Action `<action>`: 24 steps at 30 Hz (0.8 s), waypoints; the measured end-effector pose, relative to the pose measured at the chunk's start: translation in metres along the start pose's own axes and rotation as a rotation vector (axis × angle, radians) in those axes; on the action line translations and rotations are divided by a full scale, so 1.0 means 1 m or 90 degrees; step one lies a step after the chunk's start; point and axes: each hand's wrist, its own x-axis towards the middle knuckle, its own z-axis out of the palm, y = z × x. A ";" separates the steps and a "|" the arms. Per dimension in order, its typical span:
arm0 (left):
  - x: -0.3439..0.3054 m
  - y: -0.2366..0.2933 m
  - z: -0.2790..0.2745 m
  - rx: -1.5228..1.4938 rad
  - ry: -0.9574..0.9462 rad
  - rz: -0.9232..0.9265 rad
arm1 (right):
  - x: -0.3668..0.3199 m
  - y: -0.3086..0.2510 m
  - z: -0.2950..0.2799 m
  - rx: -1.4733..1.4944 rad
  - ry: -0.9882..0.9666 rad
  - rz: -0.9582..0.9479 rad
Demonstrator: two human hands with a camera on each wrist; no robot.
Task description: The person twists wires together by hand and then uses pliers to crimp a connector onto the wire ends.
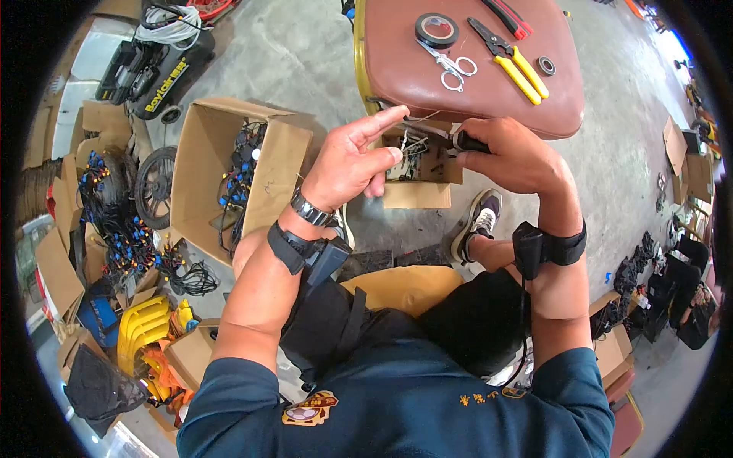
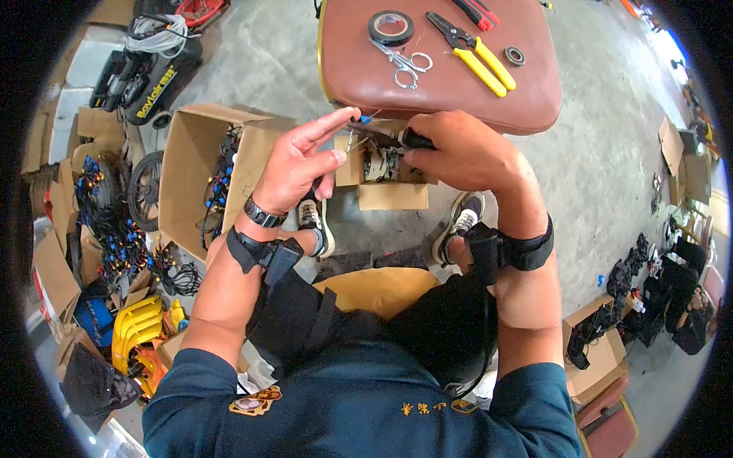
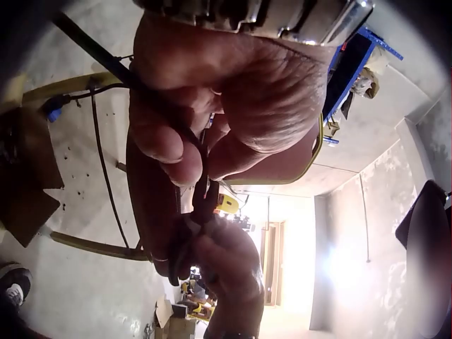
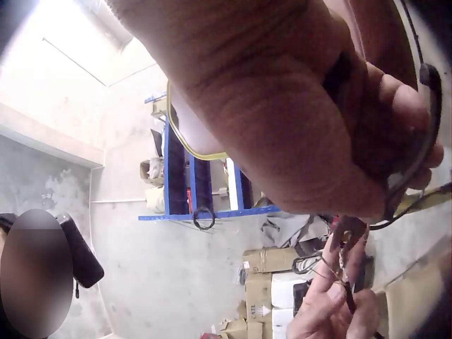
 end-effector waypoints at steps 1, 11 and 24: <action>0.000 0.000 0.001 0.007 0.000 0.000 | -0.001 0.001 0.000 -0.006 -0.005 0.005; 0.001 -0.008 0.007 0.103 0.001 -0.001 | -0.006 0.000 0.003 -0.055 0.005 -0.006; 0.004 -0.006 0.007 0.038 0.017 -0.038 | -0.010 0.000 0.008 -0.086 0.049 0.000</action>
